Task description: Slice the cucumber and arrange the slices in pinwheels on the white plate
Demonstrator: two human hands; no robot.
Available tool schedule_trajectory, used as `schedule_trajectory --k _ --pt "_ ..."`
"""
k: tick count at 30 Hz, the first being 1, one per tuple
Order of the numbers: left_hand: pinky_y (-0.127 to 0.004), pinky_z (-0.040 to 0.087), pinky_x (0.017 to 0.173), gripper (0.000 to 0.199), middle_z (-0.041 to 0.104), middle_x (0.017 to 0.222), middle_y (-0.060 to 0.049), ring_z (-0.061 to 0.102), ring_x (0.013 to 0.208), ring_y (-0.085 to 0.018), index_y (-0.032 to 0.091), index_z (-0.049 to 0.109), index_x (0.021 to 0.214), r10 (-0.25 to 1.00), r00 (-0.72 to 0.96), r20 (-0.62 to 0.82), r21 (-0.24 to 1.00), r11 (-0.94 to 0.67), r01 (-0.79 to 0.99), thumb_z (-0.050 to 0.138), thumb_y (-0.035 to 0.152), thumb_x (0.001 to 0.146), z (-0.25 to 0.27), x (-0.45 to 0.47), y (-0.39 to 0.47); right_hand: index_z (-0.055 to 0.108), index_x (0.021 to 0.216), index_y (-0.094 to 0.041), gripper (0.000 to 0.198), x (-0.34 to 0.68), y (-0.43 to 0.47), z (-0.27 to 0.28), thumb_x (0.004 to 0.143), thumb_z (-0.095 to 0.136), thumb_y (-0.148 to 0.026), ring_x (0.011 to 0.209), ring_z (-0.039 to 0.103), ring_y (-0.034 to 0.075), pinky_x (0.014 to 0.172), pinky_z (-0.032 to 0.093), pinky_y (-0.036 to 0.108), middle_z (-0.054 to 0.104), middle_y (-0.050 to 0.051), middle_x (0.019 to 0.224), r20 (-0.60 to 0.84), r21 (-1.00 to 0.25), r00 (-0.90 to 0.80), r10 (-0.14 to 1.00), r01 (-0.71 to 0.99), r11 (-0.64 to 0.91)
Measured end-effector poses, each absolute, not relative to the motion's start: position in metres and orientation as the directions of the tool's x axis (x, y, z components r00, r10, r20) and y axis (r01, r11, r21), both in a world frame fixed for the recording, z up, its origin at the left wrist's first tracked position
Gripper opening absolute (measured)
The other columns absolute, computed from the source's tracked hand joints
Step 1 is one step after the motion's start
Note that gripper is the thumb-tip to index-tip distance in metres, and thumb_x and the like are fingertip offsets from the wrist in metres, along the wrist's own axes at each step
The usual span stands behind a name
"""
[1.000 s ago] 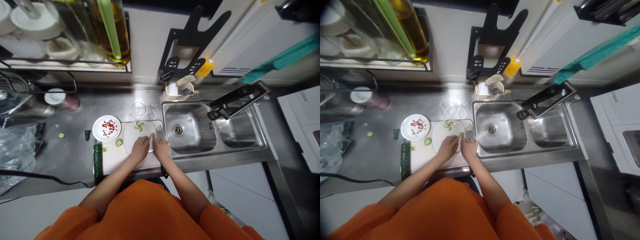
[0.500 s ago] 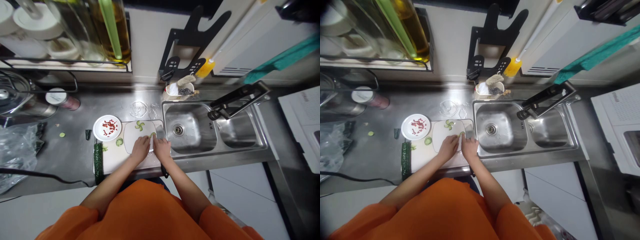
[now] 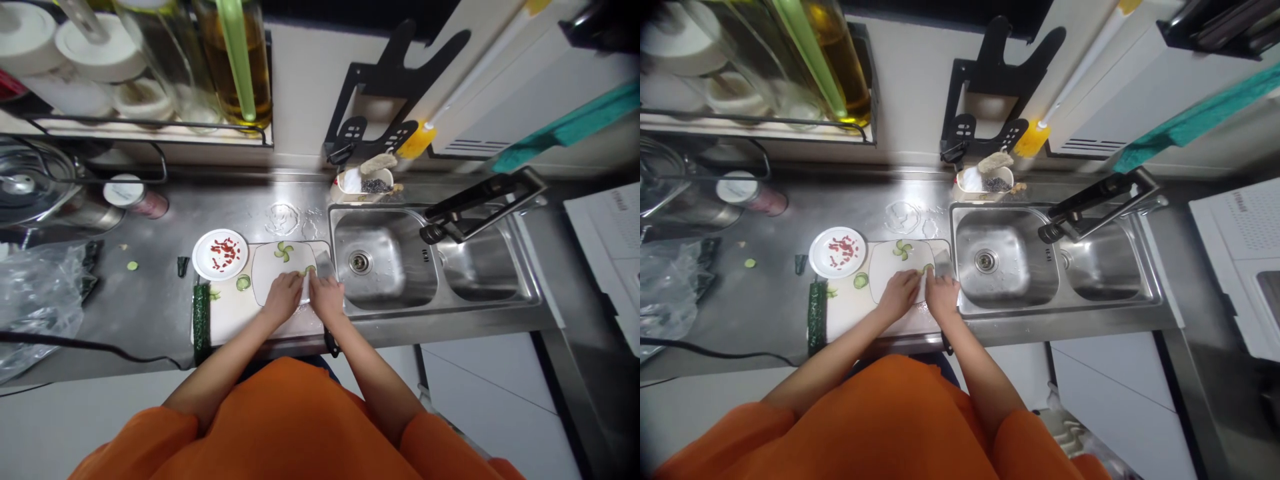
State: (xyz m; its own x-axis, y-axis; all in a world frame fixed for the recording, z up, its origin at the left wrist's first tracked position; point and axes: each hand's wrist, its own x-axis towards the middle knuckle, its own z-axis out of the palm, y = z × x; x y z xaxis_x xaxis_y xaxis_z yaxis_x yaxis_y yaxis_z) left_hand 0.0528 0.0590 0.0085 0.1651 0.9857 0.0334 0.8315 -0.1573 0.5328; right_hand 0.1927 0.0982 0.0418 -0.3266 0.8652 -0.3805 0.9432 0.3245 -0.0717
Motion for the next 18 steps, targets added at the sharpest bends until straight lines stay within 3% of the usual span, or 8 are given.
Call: schedule_trajectory --k 4,8,13,18 --pt "-0.04 0.046 0.09 0.032 0.059 0.115 -0.013 0.053 0.105 -0.023 0.018 0.059 0.116 0.995 0.02 0.097 0.593 -0.074 0.802 0.044 0.021 0.088 0.016 0.033 0.049 0.04 0.138 -0.021 0.043 0.192 0.099 0.044 0.097 0.032 -0.029 0.1 0.05 0.026 0.077 0.028 0.035 0.067 0.012 0.092 -0.35 -0.098 -0.33 0.877 0.944 0.316" --pt "-0.036 0.045 0.093 0.029 0.063 0.107 -0.011 0.057 0.101 -0.021 0.017 0.062 0.11 0.977 -0.2 0.08 0.616 0.11 0.78 0.045 0.023 0.087 0.025 -0.009 0.029 0.048 0.133 -0.023 0.039 0.188 0.097 0.047 0.097 0.034 -0.029 0.097 0.049 0.024 0.075 0.027 0.033 0.066 0.01 0.092 -0.336 -0.121 -0.322 0.885 0.947 0.298" --pt "-0.032 0.046 0.081 0.031 0.066 0.09 -0.01 0.06 0.081 -0.021 0.014 0.065 0.104 0.872 -0.486 -0.054 0.514 0.441 0.736 0.05 0.031 0.082 0.026 -0.053 0.004 0.064 0.104 -0.022 0.03 0.177 0.089 0.048 0.096 0.035 -0.027 0.093 0.047 0.022 0.07 0.024 0.031 0.064 0.007 0.087 -0.306 -0.209 -0.387 0.87 0.919 0.335" --pt "-0.03 0.044 0.077 0.036 0.066 0.086 -0.01 0.06 0.079 -0.021 0.014 0.066 0.103 0.839 -0.531 -0.12 0.458 0.521 0.72 0.051 0.038 0.081 0.019 -0.057 0.0 0.063 0.086 -0.019 0.026 0.164 0.08 0.044 0.094 0.039 -0.024 0.09 0.045 0.021 0.066 0.022 0.03 0.062 0.006 0.081 -0.286 -0.266 -0.487 0.825 0.868 0.42"
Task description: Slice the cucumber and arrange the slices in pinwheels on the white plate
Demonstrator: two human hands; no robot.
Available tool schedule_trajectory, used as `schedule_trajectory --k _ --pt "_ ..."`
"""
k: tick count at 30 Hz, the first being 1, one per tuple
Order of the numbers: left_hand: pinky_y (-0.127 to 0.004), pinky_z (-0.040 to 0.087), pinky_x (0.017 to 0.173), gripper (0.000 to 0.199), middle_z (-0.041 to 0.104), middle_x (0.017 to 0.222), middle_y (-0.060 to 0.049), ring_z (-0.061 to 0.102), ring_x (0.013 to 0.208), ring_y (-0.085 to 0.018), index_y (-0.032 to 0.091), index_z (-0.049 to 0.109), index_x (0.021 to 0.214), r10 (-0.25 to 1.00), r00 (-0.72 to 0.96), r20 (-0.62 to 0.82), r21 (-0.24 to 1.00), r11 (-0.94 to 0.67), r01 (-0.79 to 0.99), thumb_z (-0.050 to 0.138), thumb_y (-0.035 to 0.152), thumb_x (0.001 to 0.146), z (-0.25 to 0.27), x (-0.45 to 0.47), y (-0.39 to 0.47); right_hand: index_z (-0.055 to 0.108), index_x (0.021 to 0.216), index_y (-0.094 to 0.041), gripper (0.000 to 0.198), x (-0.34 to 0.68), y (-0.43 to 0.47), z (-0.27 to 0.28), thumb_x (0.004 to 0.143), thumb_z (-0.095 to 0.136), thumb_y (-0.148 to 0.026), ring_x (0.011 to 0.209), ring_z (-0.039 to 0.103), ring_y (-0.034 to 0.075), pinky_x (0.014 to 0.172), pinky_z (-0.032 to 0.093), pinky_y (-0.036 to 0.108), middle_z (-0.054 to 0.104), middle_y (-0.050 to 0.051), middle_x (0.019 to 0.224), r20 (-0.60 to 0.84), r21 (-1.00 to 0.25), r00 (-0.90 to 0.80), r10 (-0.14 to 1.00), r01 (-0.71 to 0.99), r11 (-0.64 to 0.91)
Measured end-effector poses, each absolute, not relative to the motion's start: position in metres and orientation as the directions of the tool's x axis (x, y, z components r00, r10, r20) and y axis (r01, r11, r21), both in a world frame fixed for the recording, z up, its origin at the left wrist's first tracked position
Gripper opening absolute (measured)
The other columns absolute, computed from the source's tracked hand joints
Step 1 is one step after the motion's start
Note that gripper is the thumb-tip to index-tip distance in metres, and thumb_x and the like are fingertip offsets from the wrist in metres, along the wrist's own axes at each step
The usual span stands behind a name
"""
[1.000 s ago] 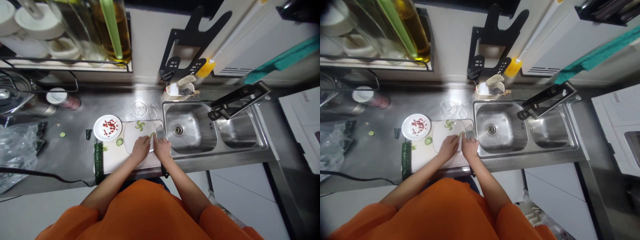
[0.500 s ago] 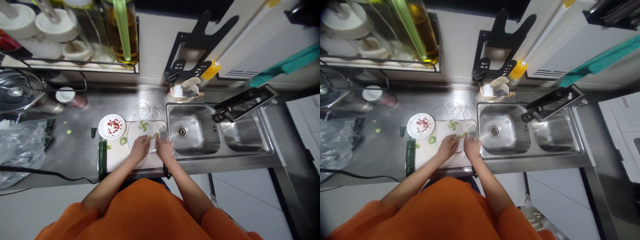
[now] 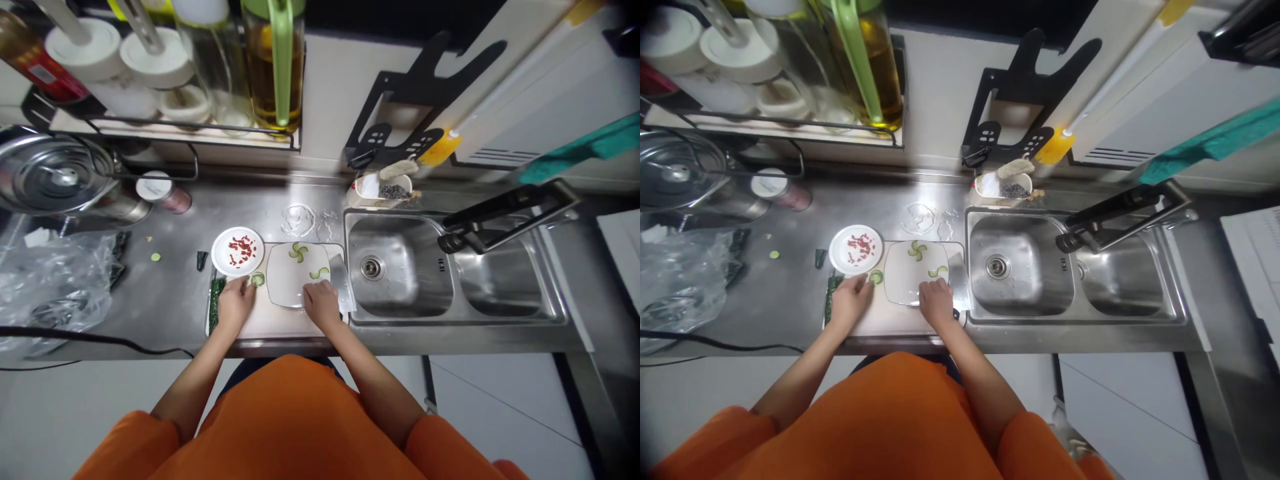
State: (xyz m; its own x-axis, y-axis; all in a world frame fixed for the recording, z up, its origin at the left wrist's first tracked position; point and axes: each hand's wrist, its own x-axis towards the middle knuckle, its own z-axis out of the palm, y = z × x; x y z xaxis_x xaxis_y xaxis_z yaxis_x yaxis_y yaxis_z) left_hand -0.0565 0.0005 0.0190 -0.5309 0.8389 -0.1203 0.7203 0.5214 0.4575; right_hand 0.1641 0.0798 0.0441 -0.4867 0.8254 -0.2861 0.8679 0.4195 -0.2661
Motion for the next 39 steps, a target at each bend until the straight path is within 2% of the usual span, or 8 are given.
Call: schedule_trajectory --k 7,17,23,27,30,32,36,39 --pt "-0.027 0.042 0.068 0.026 0.068 0.083 -0.006 0.06 0.075 -0.02 0.02 0.067 0.094 0.788 -0.578 -0.212 0.483 0.599 0.639 0.054 0.037 0.079 0.02 -0.049 0.006 0.063 0.086 -0.02 0.024 0.156 0.071 0.043 0.094 0.04 -0.023 0.088 0.044 0.02 0.067 0.021 0.03 0.062 0.006 0.08 -0.253 -0.293 -0.539 0.803 0.834 0.468" --pt "-0.026 0.042 0.07 0.016 0.068 0.078 -0.003 0.061 0.071 -0.017 0.021 0.063 0.079 0.742 -0.621 -0.252 0.594 0.625 0.506 0.055 0.034 0.074 0.023 -0.053 0.006 0.063 0.087 -0.021 0.024 0.154 0.066 0.041 0.093 0.04 -0.023 0.089 0.044 0.02 0.067 0.023 0.029 0.062 0.005 0.08 -0.267 -0.327 -0.537 0.8 0.832 0.449" --pt "-0.021 0.04 0.063 0.021 0.062 0.067 0.002 0.054 0.061 -0.011 0.02 0.063 0.079 0.727 -0.593 -0.345 0.71 0.616 0.342 0.061 0.039 0.07 0.038 -0.053 0.005 0.065 0.093 -0.017 0.025 0.148 0.068 0.039 0.092 0.04 -0.021 0.085 0.05 0.018 0.078 0.031 0.029 0.063 0.005 0.081 -0.22 -0.481 -0.56 0.799 0.774 0.411" --pt "-0.02 0.037 0.057 0.025 0.057 0.062 0.004 0.048 0.056 -0.009 0.019 0.061 0.076 0.793 -0.475 -0.381 0.813 0.532 0.238 0.063 0.042 0.068 0.048 -0.039 0.013 0.062 0.111 -0.016 0.03 0.14 0.071 0.036 0.089 0.042 -0.019 0.095 0.054 0.018 0.089 0.035 0.033 0.065 0.008 0.097 -0.141 -0.61 -0.573 0.808 0.692 0.384" --pt "-0.02 0.036 0.055 0.024 0.054 0.059 0.005 0.045 0.054 -0.008 0.018 0.059 0.072 0.842 -0.358 -0.404 0.86 0.482 0.164 0.065 0.041 0.067 0.052 -0.024 0.024 0.059 0.118 -0.018 0.035 0.137 0.075 0.037 0.086 0.044 -0.019 0.1 0.054 0.017 0.088 0.039 0.032 0.064 0.008 0.108 -0.143 -0.679 -0.531 0.835 0.667 0.307" --pt "-0.021 0.037 0.055 0.023 0.054 0.058 0.004 0.045 0.054 -0.009 0.018 0.059 0.071 0.856 -0.295 -0.425 0.871 0.475 0.122 0.066 0.039 0.066 0.053 -0.016 0.031 0.061 0.113 -0.019 0.033 0.138 0.077 0.039 0.084 0.045 -0.021 0.095 0.056 0.016 0.084 0.042 0.029 0.065 0.006 0.107 -0.186 -0.724 -0.466 0.865 0.66 0.2" --pt "-0.021 0.037 0.054 0.021 0.055 0.059 0.004 0.046 0.054 -0.009 0.017 0.06 0.069 0.828 -0.213 -0.519 0.844 0.535 0.025 0.069 0.035 0.062 0.055 -0.003 0.044 0.065 0.09 -0.019 0.021 0.147 0.082 0.041 0.082 0.048 -0.029 0.081 0.058 0.015 0.076 0.044 0.027 0.067 0.003 0.089 -0.313 -0.796 -0.346 0.884 0.604 -0.046" --pt "-0.021 0.035 0.054 0.022 0.053 0.058 0.005 0.045 0.054 -0.007 0.016 0.06 0.069 0.791 -0.19 -0.582 0.809 0.587 -0.036 0.07 0.034 0.06 0.055 0.003 0.049 0.063 0.08 -0.019 0.019 0.156 0.085 0.04 0.078 0.051 -0.033 0.073 0.056 0.014 0.069 0.044 0.025 0.064 0.0 0.077 -0.373 -0.835 -0.311 0.874 0.524 -0.17"
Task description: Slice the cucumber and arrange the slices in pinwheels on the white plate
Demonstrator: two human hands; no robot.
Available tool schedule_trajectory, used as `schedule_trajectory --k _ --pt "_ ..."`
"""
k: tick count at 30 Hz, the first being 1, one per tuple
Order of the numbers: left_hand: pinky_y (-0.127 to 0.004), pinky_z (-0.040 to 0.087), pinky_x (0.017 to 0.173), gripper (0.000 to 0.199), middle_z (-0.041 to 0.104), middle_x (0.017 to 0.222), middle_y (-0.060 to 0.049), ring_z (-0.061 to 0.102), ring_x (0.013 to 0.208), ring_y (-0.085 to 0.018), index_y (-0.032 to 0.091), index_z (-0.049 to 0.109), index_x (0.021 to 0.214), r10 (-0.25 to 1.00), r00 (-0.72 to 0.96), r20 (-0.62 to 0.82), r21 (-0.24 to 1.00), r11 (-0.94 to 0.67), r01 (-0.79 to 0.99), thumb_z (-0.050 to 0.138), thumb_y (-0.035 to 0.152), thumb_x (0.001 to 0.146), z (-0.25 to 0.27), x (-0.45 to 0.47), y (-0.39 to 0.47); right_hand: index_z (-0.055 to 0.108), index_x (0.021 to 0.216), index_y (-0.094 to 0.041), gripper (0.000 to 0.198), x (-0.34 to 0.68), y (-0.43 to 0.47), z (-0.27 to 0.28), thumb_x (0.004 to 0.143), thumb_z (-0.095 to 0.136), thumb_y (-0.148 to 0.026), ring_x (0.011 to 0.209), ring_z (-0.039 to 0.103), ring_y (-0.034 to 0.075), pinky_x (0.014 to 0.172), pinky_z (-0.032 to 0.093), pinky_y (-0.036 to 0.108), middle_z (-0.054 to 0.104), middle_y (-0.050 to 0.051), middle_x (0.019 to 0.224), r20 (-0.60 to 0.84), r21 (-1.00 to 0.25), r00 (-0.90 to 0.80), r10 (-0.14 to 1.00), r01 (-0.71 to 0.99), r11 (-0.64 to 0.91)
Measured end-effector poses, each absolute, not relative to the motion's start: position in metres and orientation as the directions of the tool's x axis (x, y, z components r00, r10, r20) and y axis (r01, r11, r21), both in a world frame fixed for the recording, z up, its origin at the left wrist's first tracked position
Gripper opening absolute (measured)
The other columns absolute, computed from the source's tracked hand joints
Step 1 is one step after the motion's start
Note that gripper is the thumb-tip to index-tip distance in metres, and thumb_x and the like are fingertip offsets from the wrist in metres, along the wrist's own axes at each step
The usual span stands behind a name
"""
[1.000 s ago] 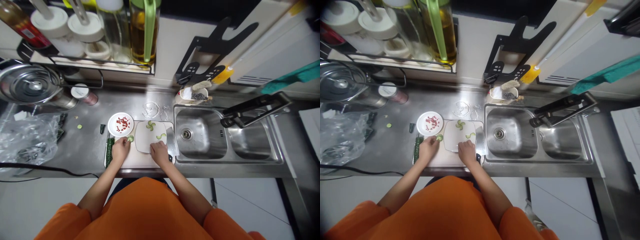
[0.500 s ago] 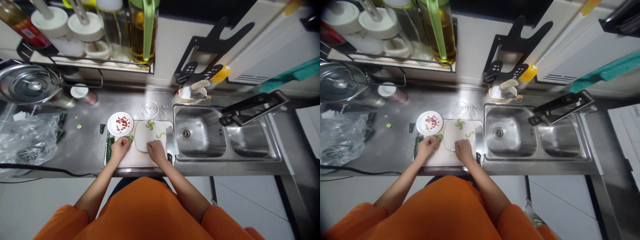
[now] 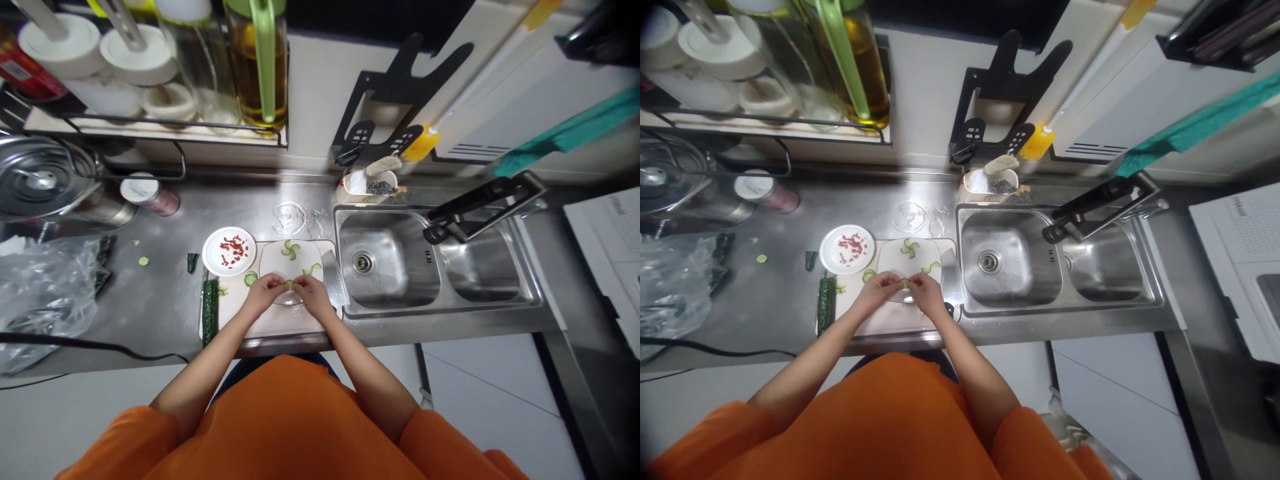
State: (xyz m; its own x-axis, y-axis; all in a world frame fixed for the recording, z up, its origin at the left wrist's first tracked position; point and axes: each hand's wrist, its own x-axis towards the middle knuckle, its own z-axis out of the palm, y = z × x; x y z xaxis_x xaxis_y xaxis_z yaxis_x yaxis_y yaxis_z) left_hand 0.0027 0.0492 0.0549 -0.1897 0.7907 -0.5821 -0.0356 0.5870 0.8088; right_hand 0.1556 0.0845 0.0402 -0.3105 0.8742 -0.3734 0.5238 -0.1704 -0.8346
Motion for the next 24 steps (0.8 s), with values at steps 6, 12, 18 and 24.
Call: schedule_trajectory --k 6,12,18,24 --pt "-0.019 0.03 0.047 0.028 0.054 0.056 0.005 0.047 0.048 -0.007 0.017 0.059 0.077 0.734 -0.034 -0.678 0.726 0.663 -0.183 0.071 0.035 0.059 0.048 0.01 0.054 0.062 0.076 -0.018 0.02 0.167 0.087 0.044 0.075 0.054 -0.036 0.067 0.054 0.014 0.066 0.042 0.025 0.06 -0.001 0.071 -0.371 -0.877 -0.278 0.886 0.419 -0.236" --pt "-0.019 0.037 0.053 0.029 0.067 0.074 -0.004 0.062 0.065 -0.013 0.016 0.06 0.08 0.631 0.038 -0.775 0.581 0.734 -0.352 0.071 0.03 0.057 0.044 0.017 0.062 0.062 0.074 -0.018 0.019 0.174 0.087 0.056 0.075 0.054 -0.036 0.069 0.055 0.014 0.069 0.042 0.026 0.06 -0.001 0.07 -0.341 -0.884 -0.265 0.902 0.416 -0.212" --pt "-0.019 0.035 0.052 0.034 0.061 0.064 -0.001 0.055 0.06 -0.009 0.013 0.064 0.076 0.641 -0.04 -0.766 0.609 0.705 -0.365 0.076 0.036 0.054 0.037 0.024 0.069 0.061 0.073 -0.019 0.016 0.181 0.087 0.053 0.073 0.054 -0.033 0.068 0.054 0.014 0.068 0.042 0.026 0.061 -0.001 0.07 -0.35 -0.892 -0.258 0.901 0.386 -0.236" --pt "-0.02 0.031 0.049 0.04 0.058 0.058 0.004 0.044 0.049 -0.005 0.013 0.065 0.083 0.721 -0.086 -0.688 0.704 0.634 -0.32 0.078 0.032 0.05 0.034 0.031 0.077 0.062 0.078 -0.019 0.017 0.188 0.086 0.037 0.07 0.057 -0.033 0.063 0.053 0.013 0.064 0.043 0.025 0.06 -0.002 0.067 -0.394 -0.883 -0.188 0.9 0.349 -0.313"
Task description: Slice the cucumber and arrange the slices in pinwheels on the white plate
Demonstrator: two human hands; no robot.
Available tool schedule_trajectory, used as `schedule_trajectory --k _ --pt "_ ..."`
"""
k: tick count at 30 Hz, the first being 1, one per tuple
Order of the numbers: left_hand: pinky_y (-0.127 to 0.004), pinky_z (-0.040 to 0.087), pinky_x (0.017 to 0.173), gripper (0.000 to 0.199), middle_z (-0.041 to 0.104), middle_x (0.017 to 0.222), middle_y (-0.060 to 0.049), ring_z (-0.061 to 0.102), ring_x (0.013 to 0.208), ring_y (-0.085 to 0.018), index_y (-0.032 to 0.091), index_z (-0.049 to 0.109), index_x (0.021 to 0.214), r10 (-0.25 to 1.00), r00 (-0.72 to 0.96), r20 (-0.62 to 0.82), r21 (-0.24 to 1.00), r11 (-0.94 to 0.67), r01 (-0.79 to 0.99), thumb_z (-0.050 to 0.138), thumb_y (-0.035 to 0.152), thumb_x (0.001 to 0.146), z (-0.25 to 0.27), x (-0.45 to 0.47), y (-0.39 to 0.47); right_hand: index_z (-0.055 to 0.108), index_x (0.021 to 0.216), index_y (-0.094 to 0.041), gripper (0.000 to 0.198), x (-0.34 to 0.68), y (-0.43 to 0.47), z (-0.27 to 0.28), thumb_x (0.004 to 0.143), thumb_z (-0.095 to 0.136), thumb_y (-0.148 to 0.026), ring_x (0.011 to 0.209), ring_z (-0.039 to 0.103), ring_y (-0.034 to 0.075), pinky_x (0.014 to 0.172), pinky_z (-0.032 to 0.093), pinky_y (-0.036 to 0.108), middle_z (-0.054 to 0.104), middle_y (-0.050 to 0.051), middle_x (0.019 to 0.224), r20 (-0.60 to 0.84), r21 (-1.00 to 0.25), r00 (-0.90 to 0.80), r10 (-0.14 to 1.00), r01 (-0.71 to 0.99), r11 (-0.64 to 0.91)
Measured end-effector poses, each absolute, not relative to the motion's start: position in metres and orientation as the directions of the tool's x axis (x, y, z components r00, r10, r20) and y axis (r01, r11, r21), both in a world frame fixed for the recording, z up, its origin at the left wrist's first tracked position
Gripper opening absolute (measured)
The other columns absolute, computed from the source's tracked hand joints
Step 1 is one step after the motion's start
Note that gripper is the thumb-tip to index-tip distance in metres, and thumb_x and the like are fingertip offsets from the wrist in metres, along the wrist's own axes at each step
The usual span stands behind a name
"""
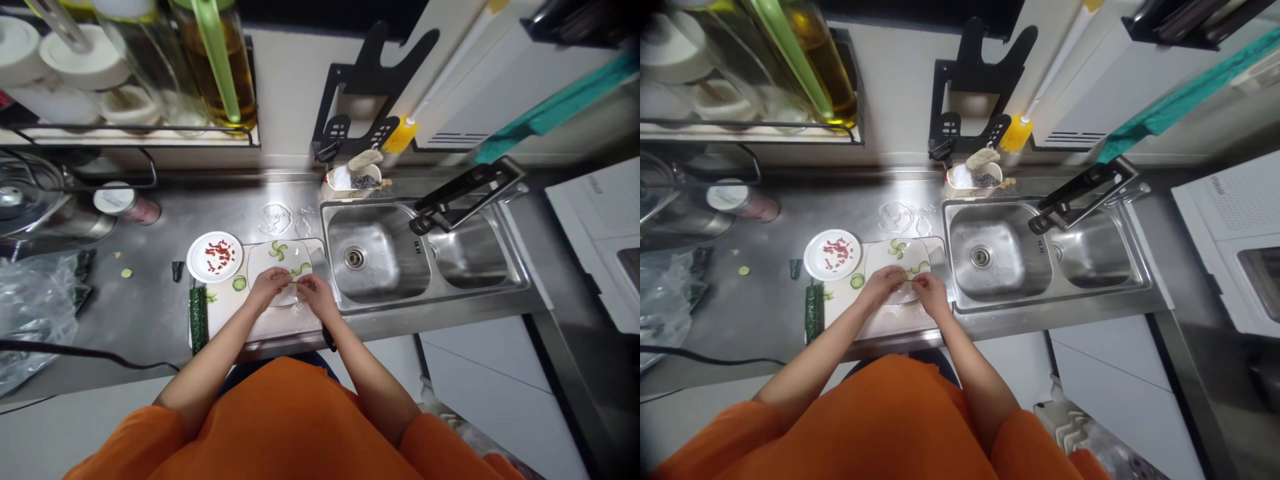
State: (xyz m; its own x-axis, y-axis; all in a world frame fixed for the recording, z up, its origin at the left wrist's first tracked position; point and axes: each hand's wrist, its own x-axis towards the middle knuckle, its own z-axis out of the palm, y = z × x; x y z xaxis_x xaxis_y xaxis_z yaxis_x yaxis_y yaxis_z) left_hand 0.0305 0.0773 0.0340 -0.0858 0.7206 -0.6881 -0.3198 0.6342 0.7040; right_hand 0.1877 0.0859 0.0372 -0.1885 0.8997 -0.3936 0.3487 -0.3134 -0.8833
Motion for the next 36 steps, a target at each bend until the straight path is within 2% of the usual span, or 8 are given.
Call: schedule_trajectory --k 3,9,14,18,30,36 --pt "-0.021 0.034 0.051 0.041 0.062 0.062 0.002 0.046 0.051 -0.006 0.014 0.067 0.091 0.746 -0.081 -0.661 0.738 0.628 -0.247 0.075 0.029 0.053 0.034 0.032 0.084 0.063 0.078 -0.019 0.017 0.191 0.088 0.034 0.07 0.057 -0.033 0.061 0.054 0.013 0.063 0.043 0.024 0.061 -0.003 0.065 -0.415 -0.859 -0.135 0.9 0.384 -0.338" --pt "-0.024 0.044 0.062 0.024 0.068 0.069 -0.001 0.058 0.061 -0.012 0.016 0.069 0.081 0.785 -0.133 -0.605 0.787 0.615 0.05 0.071 0.027 0.059 0.033 0.032 0.095 0.065 0.071 -0.02 0.014 0.194 0.098 0.037 0.071 0.055 -0.029 0.063 0.056 0.014 0.063 0.041 0.023 0.063 -0.002 0.063 -0.395 -0.783 -0.07 0.916 0.547 -0.295" --pt "-0.024 0.046 0.066 0.017 0.068 0.07 0.001 0.06 0.068 -0.013 0.019 0.07 0.079 0.889 -0.131 -0.439 0.822 0.456 0.34 0.066 0.031 0.068 0.028 0.032 0.106 0.066 0.07 -0.02 0.015 0.191 0.104 0.034 0.073 0.053 -0.027 0.061 0.056 0.013 0.063 0.038 0.023 0.064 -0.002 0.062 -0.387 -0.705 0.01 0.922 0.642 -0.303" --pt "-0.024 0.046 0.07 0.014 0.069 0.074 0.001 0.061 0.073 -0.014 0.021 0.07 0.082 0.915 -0.122 -0.384 0.788 0.393 0.474 0.061 0.026 0.072 0.025 0.036 0.116 0.066 0.073 -0.02 0.015 0.187 0.109 0.031 0.075 0.052 -0.024 0.063 0.056 0.013 0.062 0.036 0.022 0.065 -0.002 0.066 -0.379 -0.652 0.059 0.924 0.692 -0.311" --pt "-0.024 0.046 0.07 0.015 0.071 0.08 -0.001 0.063 0.076 -0.015 0.021 0.069 0.086 0.919 -0.111 -0.377 0.703 0.362 0.613 0.058 0.023 0.076 0.029 0.044 0.121 0.063 0.09 -0.02 0.016 0.182 0.11 0.034 0.079 0.052 -0.019 0.074 0.054 0.016 0.061 0.031 0.025 0.065 0.0 0.073 -0.354 -0.529 0.09 0.931 0.802 -0.279" --pt "-0.024 0.046 0.073 0.015 0.071 0.081 0.0 0.063 0.078 -0.015 0.021 0.069 0.086 0.909 -0.136 -0.394 0.691 0.391 0.609 0.057 0.021 0.077 0.029 0.045 0.121 0.062 0.09 -0.022 0.015 0.177 0.109 0.035 0.082 0.049 -0.02 0.084 0.051 0.019 0.065 0.029 0.026 0.063 0.001 0.076 -0.357 -0.461 0.078 0.931 0.852 -0.248"
